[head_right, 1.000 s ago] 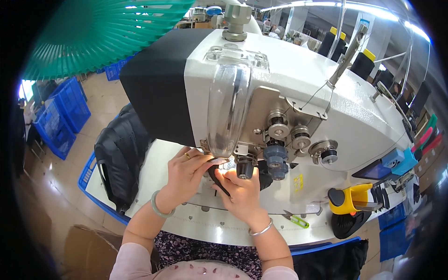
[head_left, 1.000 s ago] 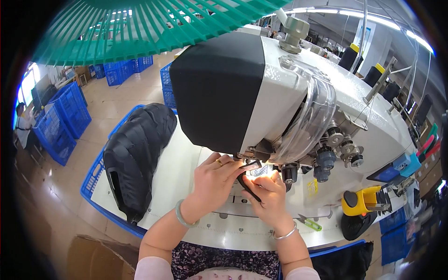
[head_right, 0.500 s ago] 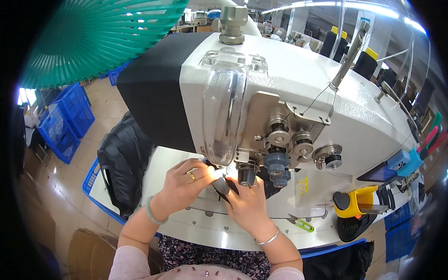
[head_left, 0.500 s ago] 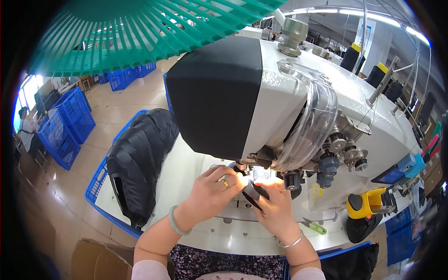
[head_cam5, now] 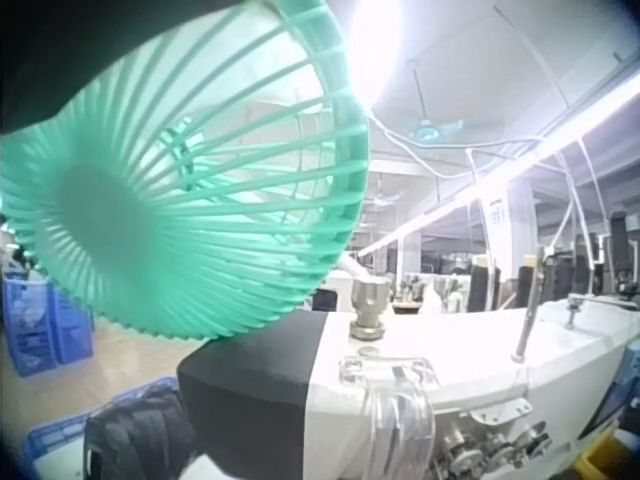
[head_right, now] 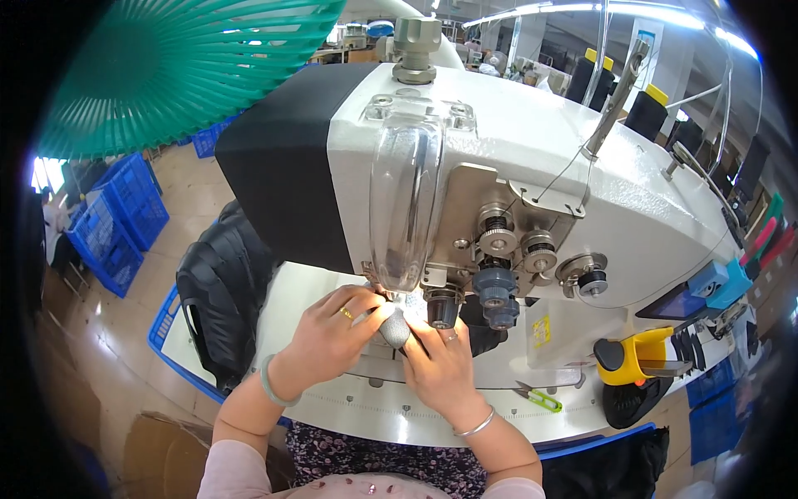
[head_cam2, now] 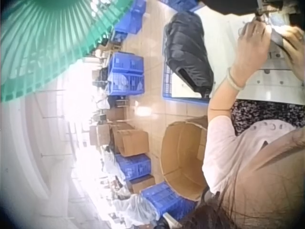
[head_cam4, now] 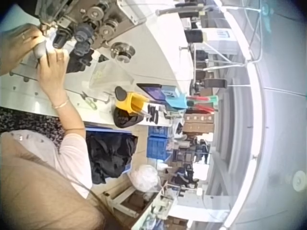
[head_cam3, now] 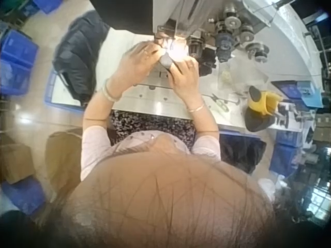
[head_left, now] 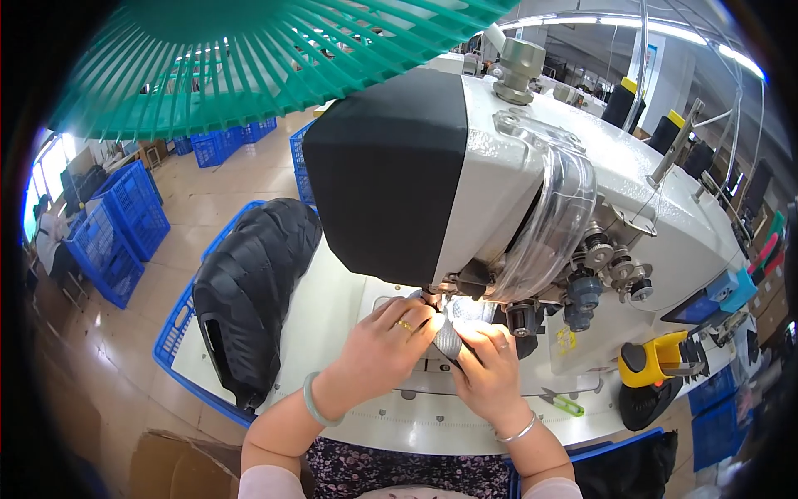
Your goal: Stitching components of a shoe upper using an industrial sewing machine.
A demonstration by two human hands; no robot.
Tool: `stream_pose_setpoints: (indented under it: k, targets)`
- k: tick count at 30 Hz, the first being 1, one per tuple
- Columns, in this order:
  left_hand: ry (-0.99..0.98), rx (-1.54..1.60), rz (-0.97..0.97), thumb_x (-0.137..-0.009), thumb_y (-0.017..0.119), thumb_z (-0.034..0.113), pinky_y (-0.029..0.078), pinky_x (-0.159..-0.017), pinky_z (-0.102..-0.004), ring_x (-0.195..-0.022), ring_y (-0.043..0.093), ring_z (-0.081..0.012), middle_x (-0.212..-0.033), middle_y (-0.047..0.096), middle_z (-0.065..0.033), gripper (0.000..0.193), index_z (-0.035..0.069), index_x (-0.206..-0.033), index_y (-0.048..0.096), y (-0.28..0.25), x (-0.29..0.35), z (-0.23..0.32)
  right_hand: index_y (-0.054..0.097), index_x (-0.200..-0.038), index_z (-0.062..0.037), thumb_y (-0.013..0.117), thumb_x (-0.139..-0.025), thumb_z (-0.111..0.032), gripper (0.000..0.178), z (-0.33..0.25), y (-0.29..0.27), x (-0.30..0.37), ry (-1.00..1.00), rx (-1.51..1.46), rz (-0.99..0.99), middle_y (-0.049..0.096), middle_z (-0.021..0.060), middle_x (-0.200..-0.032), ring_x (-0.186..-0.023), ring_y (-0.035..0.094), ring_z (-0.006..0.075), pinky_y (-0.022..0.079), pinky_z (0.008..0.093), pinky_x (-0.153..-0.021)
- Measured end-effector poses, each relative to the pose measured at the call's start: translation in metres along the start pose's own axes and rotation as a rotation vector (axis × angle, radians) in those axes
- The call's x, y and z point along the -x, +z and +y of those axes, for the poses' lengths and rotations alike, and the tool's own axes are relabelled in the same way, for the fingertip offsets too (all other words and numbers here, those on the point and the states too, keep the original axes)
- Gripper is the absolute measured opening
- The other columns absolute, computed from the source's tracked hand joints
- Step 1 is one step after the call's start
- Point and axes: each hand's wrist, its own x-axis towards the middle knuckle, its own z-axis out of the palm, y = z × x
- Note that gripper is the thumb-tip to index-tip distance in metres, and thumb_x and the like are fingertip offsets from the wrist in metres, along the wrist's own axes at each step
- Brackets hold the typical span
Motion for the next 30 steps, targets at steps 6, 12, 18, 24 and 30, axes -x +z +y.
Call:
stream_pose_setpoints:
  k: [6, 12, 18, 24, 30]
  targets:
    - [-0.21, 0.202, 0.029, -0.071, 0.066, 0.007, 0.053, -0.065, -0.0339, -0.077, 0.063, -0.021, -0.086, 0.066, -0.004, 0.023, 0.007, -0.094, 0.068, 0.0, 0.005, -0.006, 0.068, -0.096, -0.004, 0.068, -0.063, 0.0, 0.034, 0.002, -0.002, -0.003, -0.04, -0.011, 0.048, 0.064, 0.0051, -0.097, -0.09, 0.059, 0.0227, 0.046, 0.0398, -0.081]
    - [-0.165, 0.177, 0.063, -0.071, 0.068, 0.0, 0.055, -0.064, -0.0322, -0.076, 0.066, -0.0229, -0.08, 0.066, -0.0064, 0.017, 0.005, -0.087, 0.07, -0.002, 0.002, -0.003, 0.068, -0.096, -0.005, 0.067, -0.066, 0.0, 0.031, 0.004, -0.004, -0.005, -0.056, -0.001, 0.011, 0.063, 0.0038, -0.096, -0.086, 0.06, 0.0213, 0.046, 0.04, -0.081]
    - [-0.032, 0.04, 0.008, -0.066, 0.063, 0.001, 0.057, -0.069, -0.0319, -0.089, 0.066, -0.0229, -0.091, 0.067, -0.0043, 0.027, 0.007, -0.092, 0.069, -0.007, 0.002, 0.003, 0.07, -0.097, -0.0082, 0.068, -0.06, 0.0, 0.039, 0.004, -0.006, -0.002, -0.041, 0.03, 0.002, 0.065, 0.0001, -0.098, -0.089, 0.059, 0.0188, 0.046, 0.0357, -0.079]
    - [-0.018, -0.004, -0.012, -0.066, 0.061, 0.009, 0.055, -0.075, -0.0315, -0.098, 0.06, -0.0216, -0.09, 0.062, -0.003, 0.027, 0.003, -0.092, 0.065, -0.005, 0.002, 0.006, 0.07, -0.099, -0.0077, 0.069, -0.059, -0.002, 0.04, 0.005, -0.004, 0.0, -0.043, 0.029, 0.028, 0.065, 0.0008, -0.101, -0.092, 0.058, 0.0201, 0.045, 0.0373, -0.08]
    - [-0.064, 0.053, -0.02, -0.068, 0.061, -0.002, 0.058, -0.075, -0.0332, -0.097, 0.063, -0.0244, -0.096, 0.064, -0.0063, 0.029, 0.003, -0.096, 0.065, -0.001, 0.001, 0.005, 0.068, -0.101, -0.0058, 0.072, -0.061, -0.004, 0.041, 0.003, -0.002, 0.0, -0.035, 0.044, 0.018, 0.063, 0.0029, -0.105, -0.096, 0.057, 0.0223, 0.045, 0.0403, -0.085]
